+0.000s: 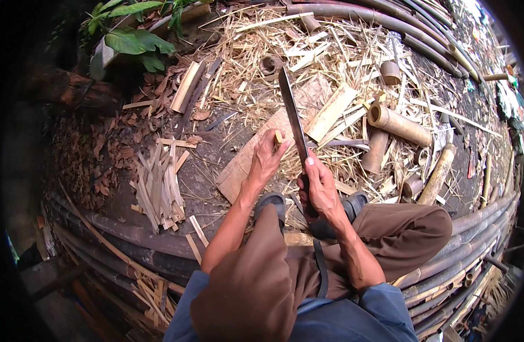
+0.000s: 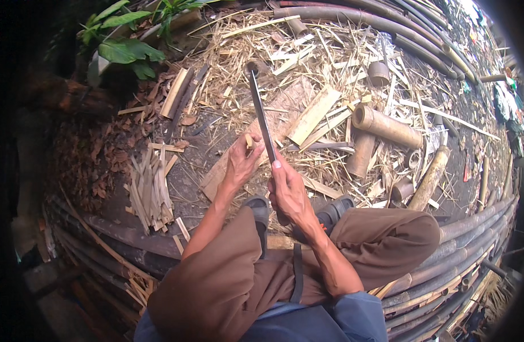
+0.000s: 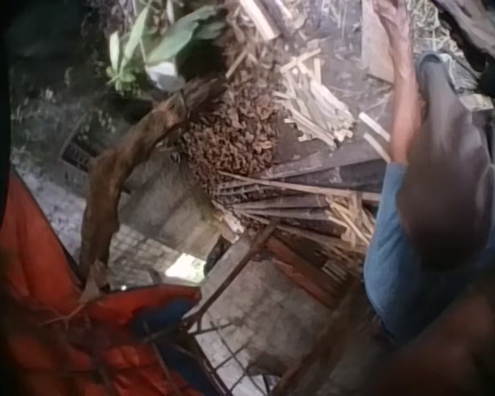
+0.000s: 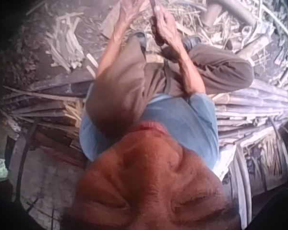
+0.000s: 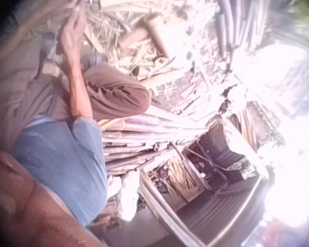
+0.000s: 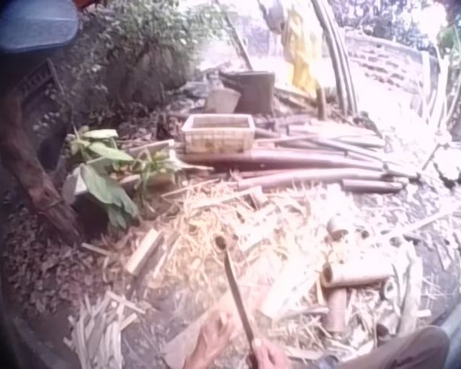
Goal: The person sits on the ground and uses a machete to split bamboo strips into smaller pieces. They repeatedly position the bamboo on a wooden block, strike it with the machete, and separate the resulting pieces.
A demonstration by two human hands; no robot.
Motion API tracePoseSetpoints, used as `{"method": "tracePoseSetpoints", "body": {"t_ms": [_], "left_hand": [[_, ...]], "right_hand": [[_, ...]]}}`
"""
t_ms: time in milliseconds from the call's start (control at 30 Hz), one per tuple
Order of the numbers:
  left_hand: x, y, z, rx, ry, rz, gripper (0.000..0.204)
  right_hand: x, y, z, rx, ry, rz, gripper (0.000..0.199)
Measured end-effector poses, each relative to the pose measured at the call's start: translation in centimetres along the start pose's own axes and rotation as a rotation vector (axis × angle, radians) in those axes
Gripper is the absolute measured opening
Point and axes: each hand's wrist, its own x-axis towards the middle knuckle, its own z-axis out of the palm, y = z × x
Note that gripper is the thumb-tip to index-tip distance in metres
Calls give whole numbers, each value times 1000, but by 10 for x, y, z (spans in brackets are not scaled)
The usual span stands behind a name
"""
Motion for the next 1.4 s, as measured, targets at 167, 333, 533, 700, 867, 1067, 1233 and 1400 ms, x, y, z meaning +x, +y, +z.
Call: {"method": "tracePoseSetpoints", "body": {"t_ms": [167, 333, 533, 700, 867, 1067, 1233, 1400], "left_hand": [[-5, 4, -2, -119, -80, -21, 33], [-4, 6, -3, -46, -145, -33, 29], [-6, 6, 1, -183, -117, 74, 23], [-6, 13, 1, -199, -120, 23, 23], [-7, 9, 1, -188, -127, 16, 22], [-5, 14, 0, -157, -116, 10, 23], [0, 10, -2, -198, -108, 98, 25], [7, 13, 5, -298, -26, 201, 23]], "right_hand": [[1, -1, 2, 42, -38, 56, 47], [4, 0, 0, 105, -50, 91, 43], [4, 0, -1, 133, -78, 130, 45], [3, -3, -1, 119, -84, 141, 49], [3, -3, -2, 113, -88, 136, 49], [10, 8, 2, -47, -7, -134, 43], [13, 6, 3, -234, 13, -164, 43], [4, -7, 7, -353, 75, -212, 41]]}}
